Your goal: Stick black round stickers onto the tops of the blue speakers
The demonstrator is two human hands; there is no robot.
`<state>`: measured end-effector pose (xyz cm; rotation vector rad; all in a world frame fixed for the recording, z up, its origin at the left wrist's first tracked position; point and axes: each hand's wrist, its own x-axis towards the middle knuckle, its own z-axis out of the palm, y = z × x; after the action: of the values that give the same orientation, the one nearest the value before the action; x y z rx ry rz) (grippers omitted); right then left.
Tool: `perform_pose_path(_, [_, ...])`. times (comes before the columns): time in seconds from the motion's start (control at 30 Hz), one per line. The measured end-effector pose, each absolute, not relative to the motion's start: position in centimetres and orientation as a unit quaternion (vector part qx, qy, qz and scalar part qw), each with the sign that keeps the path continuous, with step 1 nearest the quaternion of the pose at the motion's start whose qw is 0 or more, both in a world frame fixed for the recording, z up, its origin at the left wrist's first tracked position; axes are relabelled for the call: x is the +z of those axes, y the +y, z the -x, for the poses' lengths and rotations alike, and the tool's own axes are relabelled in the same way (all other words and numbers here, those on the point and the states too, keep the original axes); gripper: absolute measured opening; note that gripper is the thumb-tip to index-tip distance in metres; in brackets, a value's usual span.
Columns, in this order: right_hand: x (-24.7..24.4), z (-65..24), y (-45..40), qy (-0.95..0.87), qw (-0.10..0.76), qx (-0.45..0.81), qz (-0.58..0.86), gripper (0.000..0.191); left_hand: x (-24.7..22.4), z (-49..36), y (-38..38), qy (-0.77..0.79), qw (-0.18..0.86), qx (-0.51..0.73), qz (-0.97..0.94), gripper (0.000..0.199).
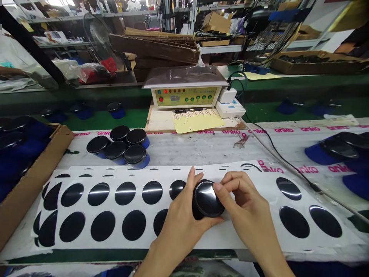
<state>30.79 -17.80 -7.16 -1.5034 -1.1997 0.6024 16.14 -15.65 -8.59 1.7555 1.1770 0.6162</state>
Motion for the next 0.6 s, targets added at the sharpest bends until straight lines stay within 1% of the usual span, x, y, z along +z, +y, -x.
perform_pose_path(0.2, [-7.6, -30.6, -18.4, -0.540, 0.512, 0.188, 0.641, 0.018, -8.4, -16.2, -15.7, 0.473, 0.449, 0.263, -0.711, 0.111])
perform_pose_path(0.3, [-7.6, -30.3, -18.3, -0.561, 0.496, 0.162, 0.643, 0.017, -8.4, -16.1, -15.8, 0.474, 0.440, 0.259, -0.717, 0.108])
perform_pose_path(0.4, [-7.9, -31.1, -17.8, -0.587, 0.471, 0.119, 0.648, 0.015, -8.8, -16.0, -15.7, 0.469, 0.393, 0.268, -0.745, 0.103])
perform_pose_path(0.43, [-8.0, -31.8, -17.6, -0.575, 0.478, 0.090, 0.658, 0.023, -8.9, -16.0, -15.8, 0.457, 0.366, 0.276, -0.762, 0.098])
perform_pose_path(0.5, [-8.0, -34.0, -17.5, -0.514, 0.507, 0.037, 0.691, 0.044, -9.1, -16.0, -15.9, 0.427, 0.312, 0.279, -0.802, 0.086])
perform_pose_path(0.53, [-7.9, -35.5, -17.6, -0.477, 0.520, 0.025, 0.709, 0.049, -9.1, -16.0, -16.1, 0.417, 0.289, 0.268, -0.819, 0.078])
perform_pose_path(0.6, [-7.5, -38.5, -18.5, -0.432, 0.502, 0.046, 0.748, 0.042, -8.8, -16.0, -16.7, 0.406, 0.256, 0.229, -0.847, 0.064])
